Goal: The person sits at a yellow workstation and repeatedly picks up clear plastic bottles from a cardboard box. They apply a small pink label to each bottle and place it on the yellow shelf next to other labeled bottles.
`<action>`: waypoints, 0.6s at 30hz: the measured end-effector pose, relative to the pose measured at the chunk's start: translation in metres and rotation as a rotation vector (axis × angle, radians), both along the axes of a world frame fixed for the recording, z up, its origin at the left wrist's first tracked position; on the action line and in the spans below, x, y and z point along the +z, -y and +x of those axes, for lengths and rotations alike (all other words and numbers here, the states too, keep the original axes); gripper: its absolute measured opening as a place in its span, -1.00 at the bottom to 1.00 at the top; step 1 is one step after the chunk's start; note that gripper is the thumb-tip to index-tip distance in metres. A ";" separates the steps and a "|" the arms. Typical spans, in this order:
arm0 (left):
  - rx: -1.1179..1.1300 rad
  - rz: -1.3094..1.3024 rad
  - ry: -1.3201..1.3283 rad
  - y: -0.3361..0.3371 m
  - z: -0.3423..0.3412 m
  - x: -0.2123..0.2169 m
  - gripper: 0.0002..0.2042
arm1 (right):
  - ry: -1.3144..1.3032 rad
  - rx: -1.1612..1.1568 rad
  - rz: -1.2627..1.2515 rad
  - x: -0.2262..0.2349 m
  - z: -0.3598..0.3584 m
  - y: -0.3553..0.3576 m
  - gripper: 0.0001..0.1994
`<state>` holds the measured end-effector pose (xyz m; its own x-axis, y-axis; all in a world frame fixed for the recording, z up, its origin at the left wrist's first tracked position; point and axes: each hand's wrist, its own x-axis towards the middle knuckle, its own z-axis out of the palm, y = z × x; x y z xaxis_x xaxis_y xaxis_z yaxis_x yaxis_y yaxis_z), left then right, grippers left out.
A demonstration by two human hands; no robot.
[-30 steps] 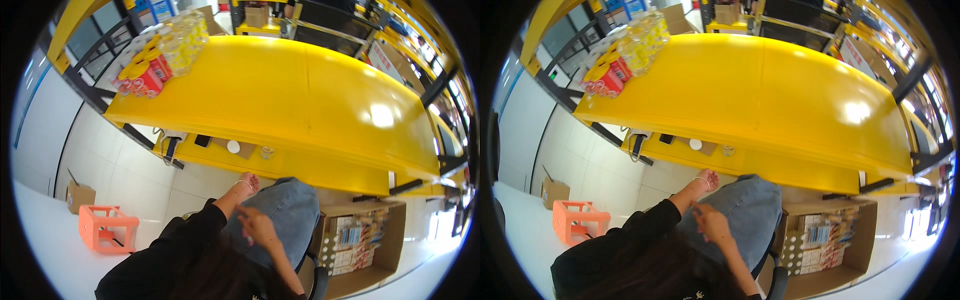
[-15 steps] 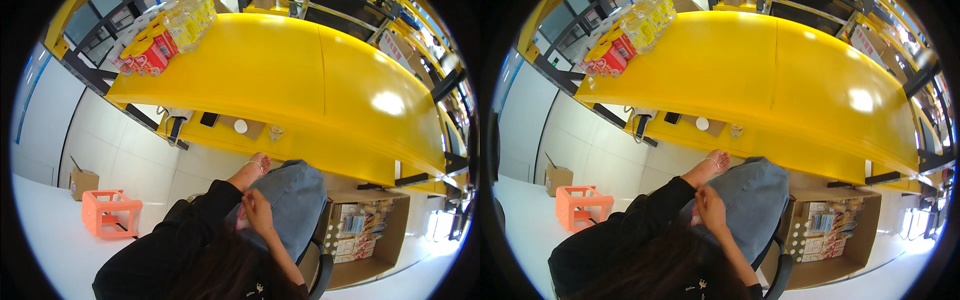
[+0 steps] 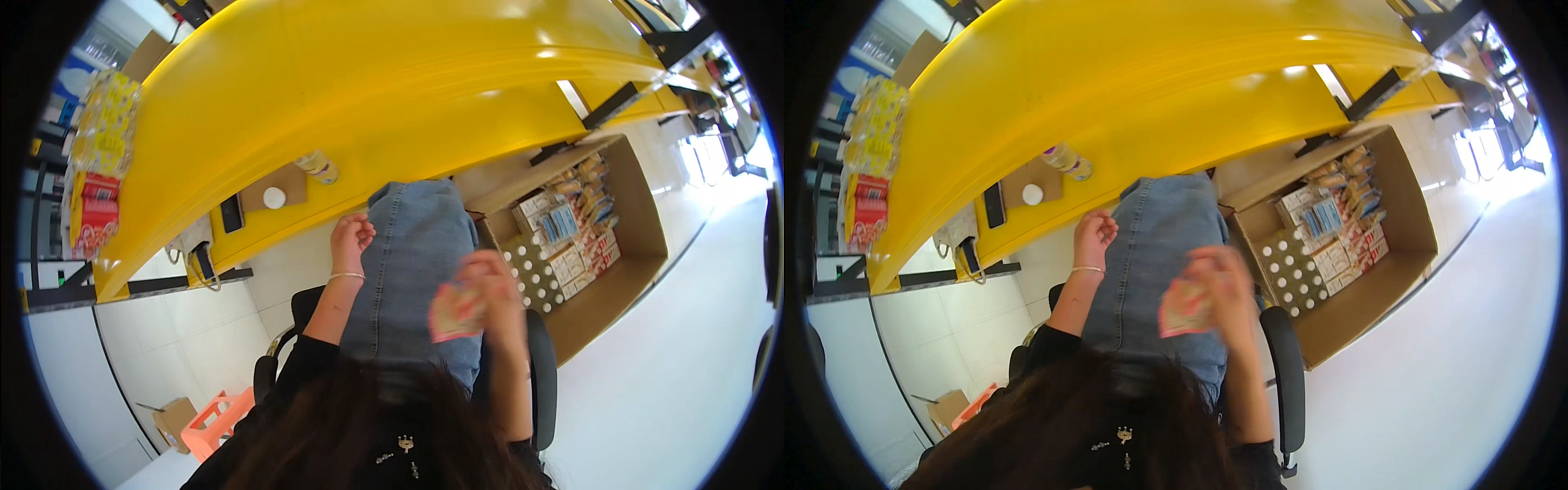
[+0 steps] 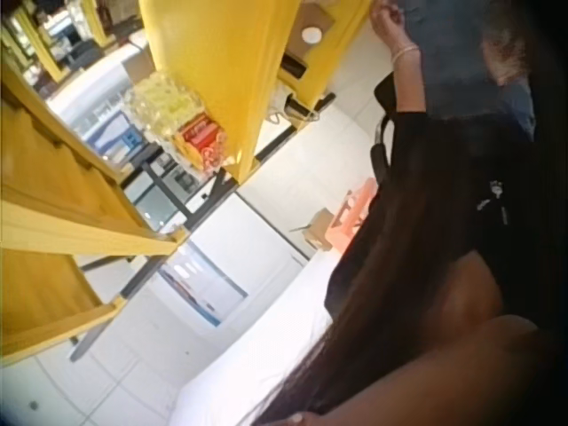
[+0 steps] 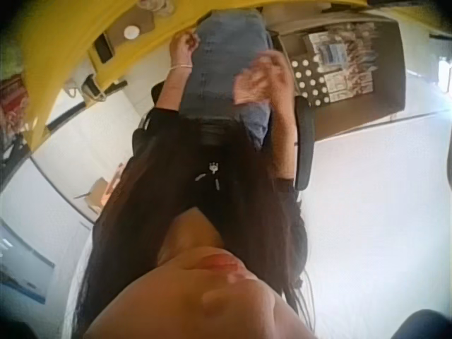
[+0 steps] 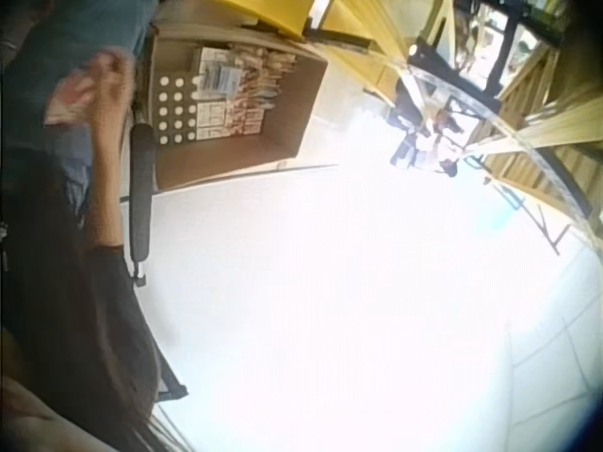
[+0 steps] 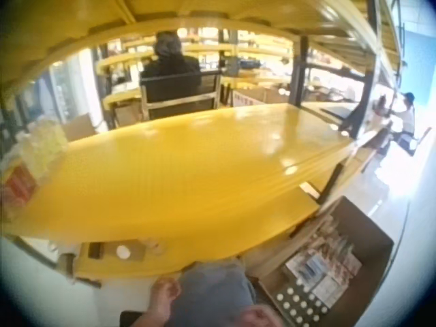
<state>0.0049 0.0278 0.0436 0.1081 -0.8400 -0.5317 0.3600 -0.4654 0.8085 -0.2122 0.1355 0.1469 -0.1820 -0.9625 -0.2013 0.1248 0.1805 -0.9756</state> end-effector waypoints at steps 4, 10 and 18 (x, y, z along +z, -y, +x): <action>-0.477 -0.556 0.338 -0.019 -0.063 0.002 -0.89 | 0.916 -0.524 0.049 0.010 -0.112 -0.015 -0.66; -0.943 -0.860 0.630 -0.016 -0.135 0.014 -0.91 | 0.995 -0.225 0.244 -0.147 -0.254 -0.059 -0.72; -1.118 -0.621 0.783 0.013 -0.174 -0.004 -0.90 | 0.338 -0.367 0.800 -0.324 -0.181 -0.057 -0.70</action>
<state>-0.1693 0.0144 0.0396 -0.6440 -0.7431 -0.1819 -0.5461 0.2801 0.7895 -0.3932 0.1925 -0.1775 -0.2574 -0.4098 -0.8751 0.5604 0.6745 -0.4807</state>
